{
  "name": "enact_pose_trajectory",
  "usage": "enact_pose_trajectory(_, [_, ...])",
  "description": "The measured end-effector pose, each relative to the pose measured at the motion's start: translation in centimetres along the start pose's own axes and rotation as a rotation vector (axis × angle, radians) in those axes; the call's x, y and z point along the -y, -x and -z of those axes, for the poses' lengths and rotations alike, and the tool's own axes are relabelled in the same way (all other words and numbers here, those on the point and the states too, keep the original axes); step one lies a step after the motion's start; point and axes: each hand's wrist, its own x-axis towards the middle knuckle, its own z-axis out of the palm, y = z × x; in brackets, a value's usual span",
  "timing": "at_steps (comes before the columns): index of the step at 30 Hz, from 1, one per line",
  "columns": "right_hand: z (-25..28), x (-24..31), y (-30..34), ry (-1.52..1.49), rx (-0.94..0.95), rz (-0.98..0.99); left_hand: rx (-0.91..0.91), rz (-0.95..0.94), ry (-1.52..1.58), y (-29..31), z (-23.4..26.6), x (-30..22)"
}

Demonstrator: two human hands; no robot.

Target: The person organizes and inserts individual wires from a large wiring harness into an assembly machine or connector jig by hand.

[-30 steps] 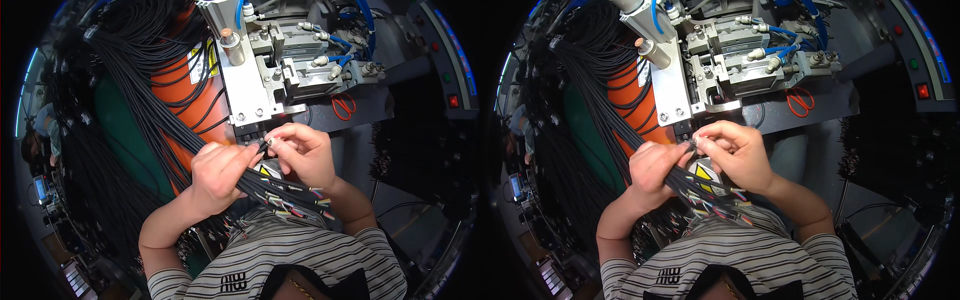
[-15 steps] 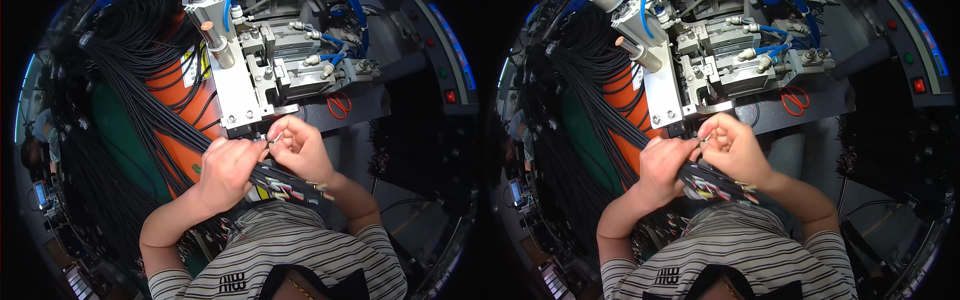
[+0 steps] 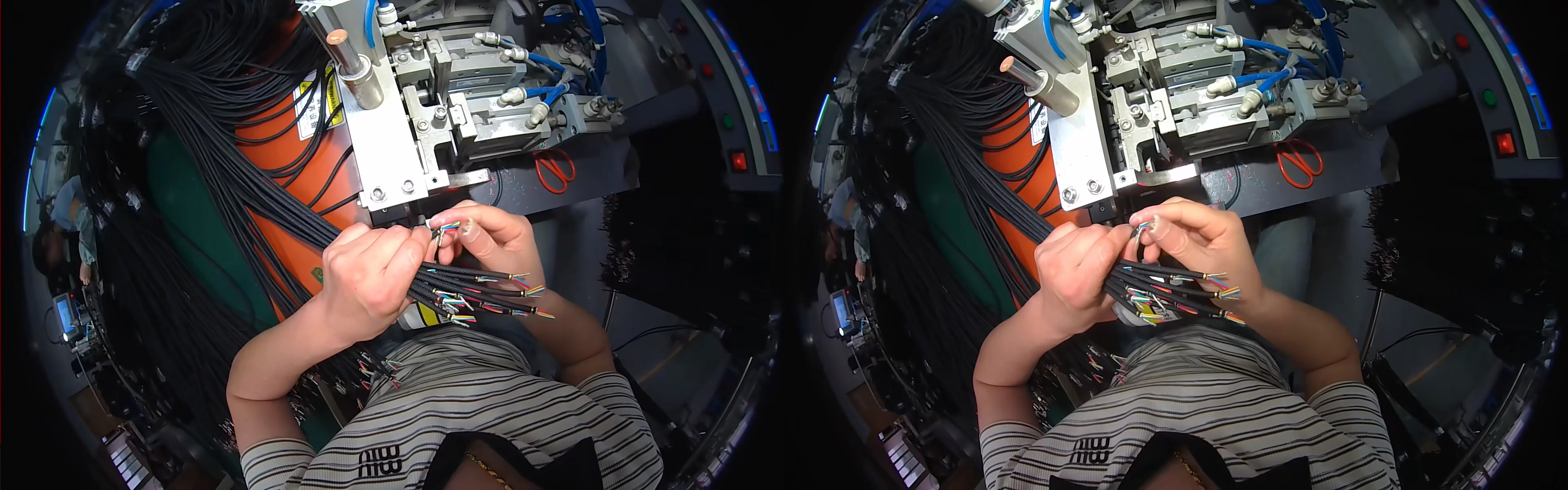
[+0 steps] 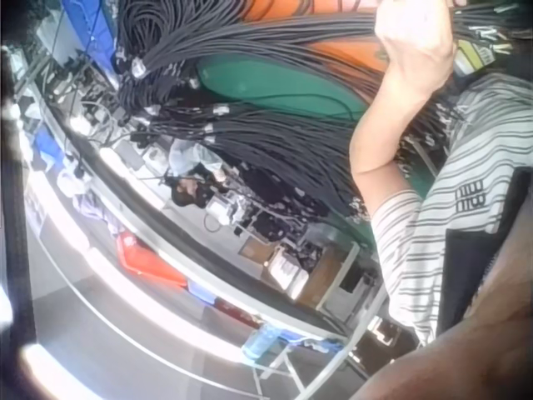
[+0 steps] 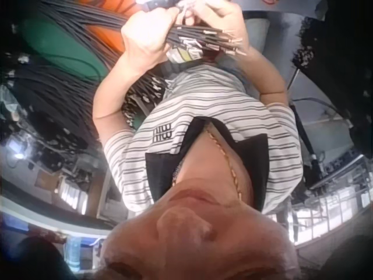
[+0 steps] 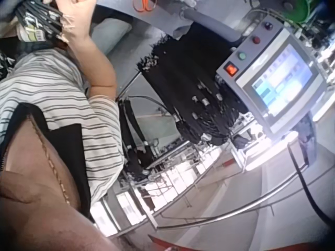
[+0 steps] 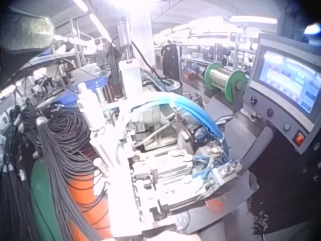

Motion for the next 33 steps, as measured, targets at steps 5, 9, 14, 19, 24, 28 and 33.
enact_pose_trajectory(5, [0.9, 1.0, -0.2, -0.306, 0.026, -0.3, 0.003, 0.011, -0.002, 0.0, 0.1, 0.0])
enact_pose_trajectory(9, [1.2, 0.9, -0.6, -0.215, 0.063, -0.289, 0.025, 0.079, 0.143, -0.1, 0.1, 0.5])
enact_pose_trajectory(14, [1.4, 1.1, -0.9, 0.038, 0.091, -0.102, 0.041, 0.106, 0.261, -0.1, 0.0, 1.1])
enact_pose_trajectory(19, [1.4, 1.4, -1.1, 0.101, 0.121, -0.052, 0.181, 0.124, 0.431, -0.8, 0.9, 1.5])
enact_pose_trajectory(24, [1.1, 1.9, -1.4, 0.769, 0.138, 0.293, 0.164, 0.096, 0.178, -0.1, 0.7, 0.4])
enact_pose_trajectory(28, [-0.2, 1.6, -1.0, 1.214, 0.016, 0.492, 0.167, 0.042, -0.082, 0.5, 0.5, -0.5])
enact_pose_trajectory(33, [-0.2, 1.7, -1.4, 1.352, 0.038, 0.43, 0.199, 0.064, -0.113, 0.7, 1.1, -0.5])
